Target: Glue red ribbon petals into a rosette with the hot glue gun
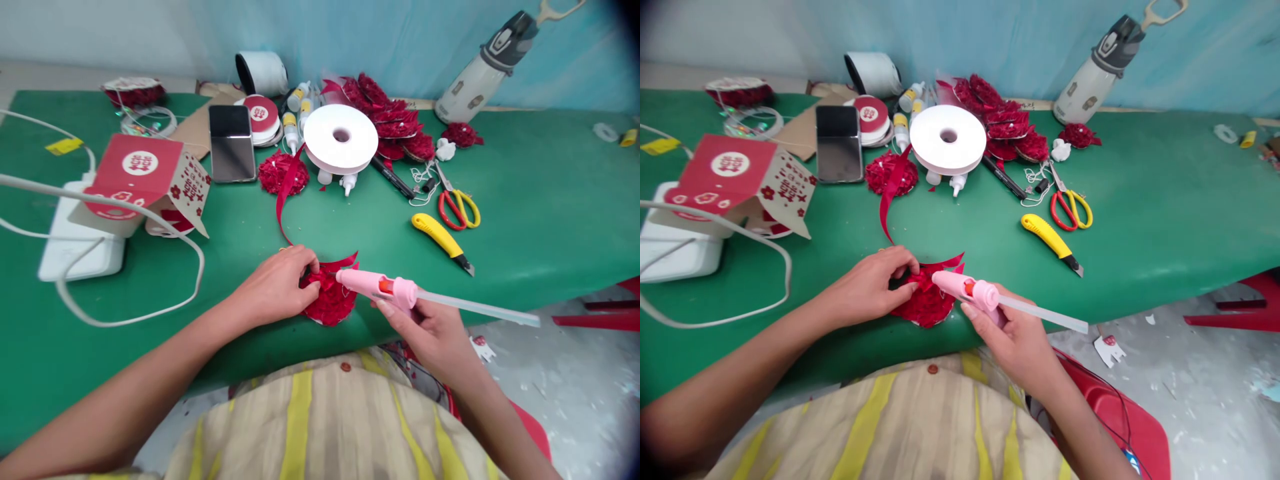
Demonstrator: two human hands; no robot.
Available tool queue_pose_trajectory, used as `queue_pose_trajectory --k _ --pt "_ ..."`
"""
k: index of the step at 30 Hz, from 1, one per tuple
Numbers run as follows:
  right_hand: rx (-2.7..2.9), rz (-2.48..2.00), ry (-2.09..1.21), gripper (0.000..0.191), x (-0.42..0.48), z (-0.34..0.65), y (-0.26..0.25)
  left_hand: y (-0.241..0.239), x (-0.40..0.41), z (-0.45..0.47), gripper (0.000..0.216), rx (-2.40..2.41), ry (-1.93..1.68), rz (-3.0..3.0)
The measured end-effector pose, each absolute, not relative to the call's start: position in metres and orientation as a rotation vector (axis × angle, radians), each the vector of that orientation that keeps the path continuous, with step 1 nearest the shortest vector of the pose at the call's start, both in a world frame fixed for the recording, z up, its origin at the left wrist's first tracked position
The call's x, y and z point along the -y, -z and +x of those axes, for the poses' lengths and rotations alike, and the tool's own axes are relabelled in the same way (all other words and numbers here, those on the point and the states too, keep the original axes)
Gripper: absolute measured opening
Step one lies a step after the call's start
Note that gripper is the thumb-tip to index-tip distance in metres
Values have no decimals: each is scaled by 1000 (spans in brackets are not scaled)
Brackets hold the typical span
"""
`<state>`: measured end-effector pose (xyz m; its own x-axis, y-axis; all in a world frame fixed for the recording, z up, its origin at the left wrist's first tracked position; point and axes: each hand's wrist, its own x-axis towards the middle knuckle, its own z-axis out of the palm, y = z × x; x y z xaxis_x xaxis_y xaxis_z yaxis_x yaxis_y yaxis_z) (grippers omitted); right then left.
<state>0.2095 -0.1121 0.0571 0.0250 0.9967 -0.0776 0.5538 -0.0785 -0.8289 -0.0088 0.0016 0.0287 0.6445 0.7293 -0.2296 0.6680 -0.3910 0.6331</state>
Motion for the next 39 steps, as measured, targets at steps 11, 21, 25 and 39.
queue_pose_trajectory --k 11,21,25,39 --pt "1701 -1720 -905 22 104 203 -58 -25 1 -6 8 -1095 -130 2134" --pt "1692 -1779 -923 25 105 205 -61 -25 2 -7 7 -1080 -137 2170" --pt "1681 -1789 -917 26 108 208 -62 -25 3 -7 8 -1080 -134 2173" --pt "1734 -1775 -849 31 105 206 -57 -24 3 -6 7 -1071 -127 2191"
